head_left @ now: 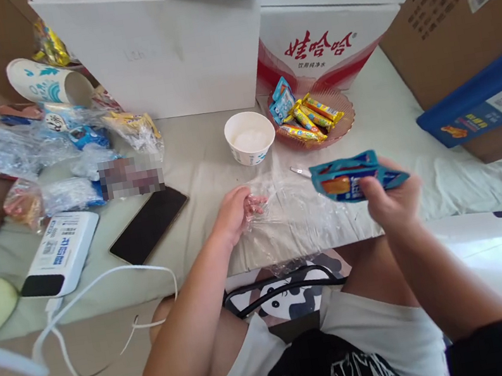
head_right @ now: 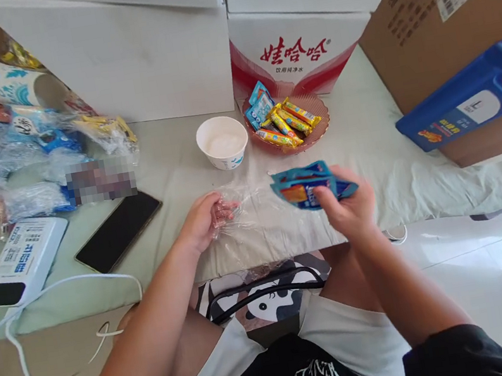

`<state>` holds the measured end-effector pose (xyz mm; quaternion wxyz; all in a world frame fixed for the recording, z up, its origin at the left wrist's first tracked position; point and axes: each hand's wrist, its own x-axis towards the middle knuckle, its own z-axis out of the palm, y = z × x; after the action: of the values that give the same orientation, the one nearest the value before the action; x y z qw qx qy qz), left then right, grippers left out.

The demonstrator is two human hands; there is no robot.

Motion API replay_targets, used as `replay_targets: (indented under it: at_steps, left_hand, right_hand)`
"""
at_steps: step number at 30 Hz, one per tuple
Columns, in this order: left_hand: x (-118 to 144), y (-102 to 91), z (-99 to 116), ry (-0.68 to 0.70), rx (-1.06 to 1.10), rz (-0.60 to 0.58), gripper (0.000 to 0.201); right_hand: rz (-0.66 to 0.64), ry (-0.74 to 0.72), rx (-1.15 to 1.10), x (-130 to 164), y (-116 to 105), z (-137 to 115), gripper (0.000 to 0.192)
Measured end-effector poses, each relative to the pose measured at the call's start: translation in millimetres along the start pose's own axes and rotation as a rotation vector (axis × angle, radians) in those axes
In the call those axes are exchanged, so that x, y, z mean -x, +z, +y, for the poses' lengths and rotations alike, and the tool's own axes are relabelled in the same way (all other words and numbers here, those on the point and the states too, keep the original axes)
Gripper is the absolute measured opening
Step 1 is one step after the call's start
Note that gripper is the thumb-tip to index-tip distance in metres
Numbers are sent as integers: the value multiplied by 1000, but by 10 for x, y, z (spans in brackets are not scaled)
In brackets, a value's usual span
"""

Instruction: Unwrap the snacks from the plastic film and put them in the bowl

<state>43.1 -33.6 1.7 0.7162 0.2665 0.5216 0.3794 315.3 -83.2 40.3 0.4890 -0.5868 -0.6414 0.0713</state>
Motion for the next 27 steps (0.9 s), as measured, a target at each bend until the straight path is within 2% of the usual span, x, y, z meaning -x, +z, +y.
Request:
replay_targets:
  at_steps: [2,3,6,8,12,14,16,21,27]
  left_hand:
    - [-8,11,-5,-12,-11,-14,16]
    - [-15,17,-8,-20,-19,-19,16]
    - [-39,33,-15,-31,-43,-34,15]
    - [-51,37,-14,-40,-60,-43,15]
    - [-63,36,-5,-66,-92,-40,10]
    - [-71,34,-6,-64,-108,-36,7]
    - [-81,32,-10,-61,-125,-42,5]
    - [-89,24,-15,-72,-163,-44,7]
    - [-62,18,1,-92,-189,-36,5]
  right_hand:
    - [137,20,142,-328,-51,35,36]
    - [153,42,220,-534,-46,59,34]
    - [-18,94,441,-1223,66,148,31]
    - [-168,37,549,-1659,195,224,39]
    - [-411,-2,688,-2271,495,405,55]
    - [-521,7,791,-2435,636,484,61]
    - [-564,30,859,-2531,755,550,64]
    - [-544,78,828,-2627,921,724,61]
    - [-576,41,848,-2638,942,856,52]
